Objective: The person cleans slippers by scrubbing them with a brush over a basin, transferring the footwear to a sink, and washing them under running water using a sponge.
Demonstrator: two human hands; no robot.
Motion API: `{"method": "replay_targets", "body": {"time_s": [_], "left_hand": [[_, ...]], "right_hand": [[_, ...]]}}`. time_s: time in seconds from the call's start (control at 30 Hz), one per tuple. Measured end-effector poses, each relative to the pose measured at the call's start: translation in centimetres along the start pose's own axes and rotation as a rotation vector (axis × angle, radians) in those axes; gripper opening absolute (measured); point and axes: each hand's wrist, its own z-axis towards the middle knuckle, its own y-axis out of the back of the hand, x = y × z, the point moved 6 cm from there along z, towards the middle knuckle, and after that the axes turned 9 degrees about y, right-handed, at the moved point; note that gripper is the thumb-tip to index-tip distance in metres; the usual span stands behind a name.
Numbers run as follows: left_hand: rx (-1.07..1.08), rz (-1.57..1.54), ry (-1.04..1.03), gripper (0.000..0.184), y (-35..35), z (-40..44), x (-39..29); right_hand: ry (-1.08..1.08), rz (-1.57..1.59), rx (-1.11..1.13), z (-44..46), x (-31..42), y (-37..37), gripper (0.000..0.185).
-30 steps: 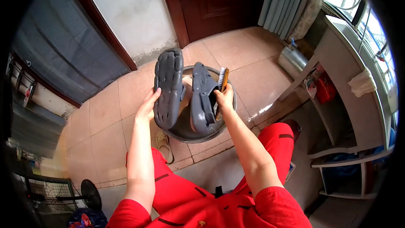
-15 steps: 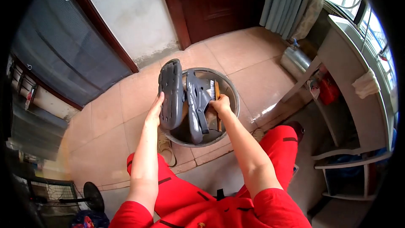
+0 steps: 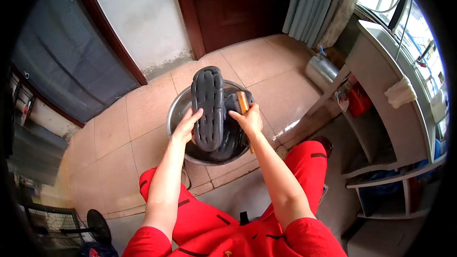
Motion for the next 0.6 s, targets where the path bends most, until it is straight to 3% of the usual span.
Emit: {"method": "replay_targets", "body": {"time_s": [0.07, 0.1, 0.23, 0.3, 0.33, 0.37, 0.43, 0.5, 0.57, 0.6], "left_hand": [[-0.084, 0.150, 0.135, 0.045, 2.1, 0.1, -0.2], [-0.106, 0.177, 0.043, 0.045, 2.2, -0.4, -1.7], [-0.231, 0.149, 0.108, 0.055, 3.8, -0.5, -2.4], [-0.241, -0.014, 0.135, 0.057, 5.4, 1.4, -0.7], [-0.217, -0.023, 0.137, 0.059, 5.8, 2.0, -0.2], [-0.216, -0.025, 0.136, 0.059, 6.1, 2.8, 0.5], [-0.243, 0.096, -0.021, 0.061, 6.2, 3.6, 0.5], [-0.219, 0.316, 0.119, 0.080, 6.9, 4.6, 1.7], [-0.574, 0.768, 0.162, 0.095, 8.7, 4.8, 2.2], [-0.644, 0.845, 0.208, 0.105, 8.5, 4.4, 2.4]], "right_hand": [[0.028, 0.004, -0.033, -0.1, -0.9, -0.9, 0.089], [0.045, 0.014, -0.037, -0.1, -1.2, -1.4, 0.090], [-0.033, 0.139, -0.016, 1.2, -4.2, -4.7, 0.086], [-0.299, 0.335, 0.192, 1.0, -5.2, -6.5, 0.082], [-0.320, 0.373, 0.192, 1.0, -5.1, -6.6, 0.068], [-0.320, 0.371, 0.192, 1.0, -5.1, -6.7, 0.068], [-0.334, 0.359, 0.161, 0.7, -5.5, -7.3, 0.069], [-0.368, 0.325, 0.194, 0.9, -6.1, -8.6, 0.071], [-0.274, 0.220, 0.111, 1.4, -6.4, -9.5, 0.071], [-0.320, 0.185, 0.115, 1.0, -5.5, -9.1, 0.075]]}}
